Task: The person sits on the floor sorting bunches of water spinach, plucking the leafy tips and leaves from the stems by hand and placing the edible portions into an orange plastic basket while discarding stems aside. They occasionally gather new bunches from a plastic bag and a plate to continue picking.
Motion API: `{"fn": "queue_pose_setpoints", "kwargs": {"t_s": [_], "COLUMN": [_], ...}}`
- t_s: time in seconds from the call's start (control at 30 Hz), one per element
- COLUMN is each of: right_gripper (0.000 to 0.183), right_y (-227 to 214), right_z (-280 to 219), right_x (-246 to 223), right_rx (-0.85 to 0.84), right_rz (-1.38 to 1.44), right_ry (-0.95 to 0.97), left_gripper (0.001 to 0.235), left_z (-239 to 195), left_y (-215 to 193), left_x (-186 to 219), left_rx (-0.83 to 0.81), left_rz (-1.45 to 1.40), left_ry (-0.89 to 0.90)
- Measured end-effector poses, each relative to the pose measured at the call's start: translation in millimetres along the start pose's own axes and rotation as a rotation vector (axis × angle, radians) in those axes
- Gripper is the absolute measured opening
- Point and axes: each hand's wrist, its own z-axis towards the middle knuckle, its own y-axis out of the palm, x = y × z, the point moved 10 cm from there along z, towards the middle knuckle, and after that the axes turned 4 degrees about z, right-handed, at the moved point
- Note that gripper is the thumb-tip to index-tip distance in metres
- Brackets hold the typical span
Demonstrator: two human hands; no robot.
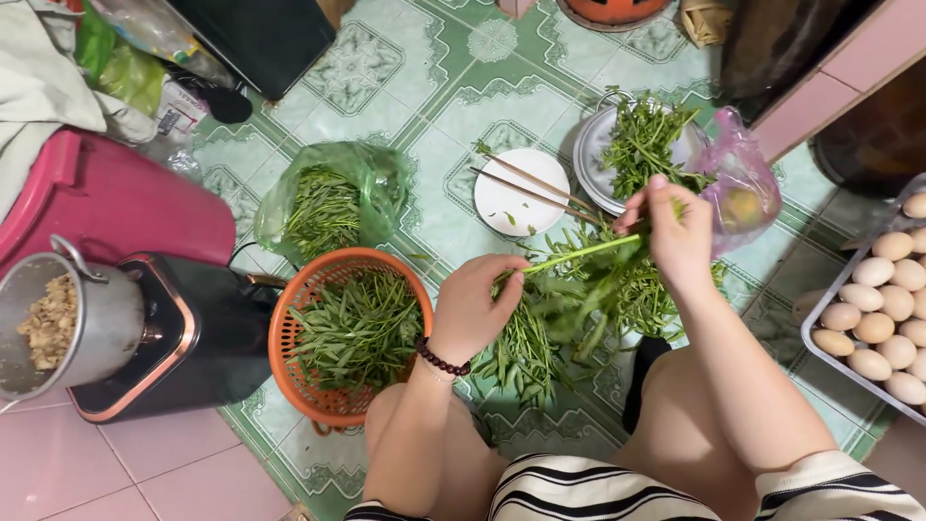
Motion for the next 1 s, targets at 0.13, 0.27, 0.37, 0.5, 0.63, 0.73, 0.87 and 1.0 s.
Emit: {"fn": "queue_pose_setpoints", "kwargs": {"t_s": [0.13, 0.27, 0.37, 0.5, 0.63, 0.73, 0.87, 1.0], "right_gripper": [0.044, 0.046, 0.034, 0.026, 0.028, 0.027, 0.026, 0.026], "right_y": [-36.7, -37.0, -0.5, 24.8, 31.5, 38.7, 51.0, 51.8], "right_z": [10.7, 5.7, -3.6, -15.5, -22.6, -31.2, -42.5, -44.7], "right_x": [28.8, 28.6, 2.3, -13.1, -9.2, -10.1, -16.6, -20.2], "right_rx": [0.124, 0.135, -0.069, -0.186, -0.173, -0.138, -0.165, -0.151], "right_rz": [0.279, 0.129, -0.112, -0.33, -0.339, -0.344, -0.339, -0.326], "right_ry": [-0.08, -0.049, -0.104, -0.161, -0.113, -0.115, -0.139, -0.164], "left_gripper": [0.018, 0.019, 0.017, 0.015, 0.025, 0.021, 0.015, 0.012], "left_z": [-0.1, 0.3, 0.5, 0.5, 1.2, 0.1, -3.8, -0.8], "left_y": [-16.0, -14.6, -7.0, -0.8, -22.3, 2.3, 33.5, 32.8], "left_x": [-10.7, -19.0, -15.2, -2.5, 36.5, 43.4, 33.2, 32.2], "left_rx": [0.003, 0.005, 0.011, 0.065, 0.277, 0.183, 0.11, 0.104], "left_rz": [-0.112, -0.202, -0.102, 0.198, 0.31, 0.27, 0.402, 0.395], "left_ry": [-0.126, -0.193, -0.123, 0.079, 0.213, 0.318, 0.323, 0.318]}}
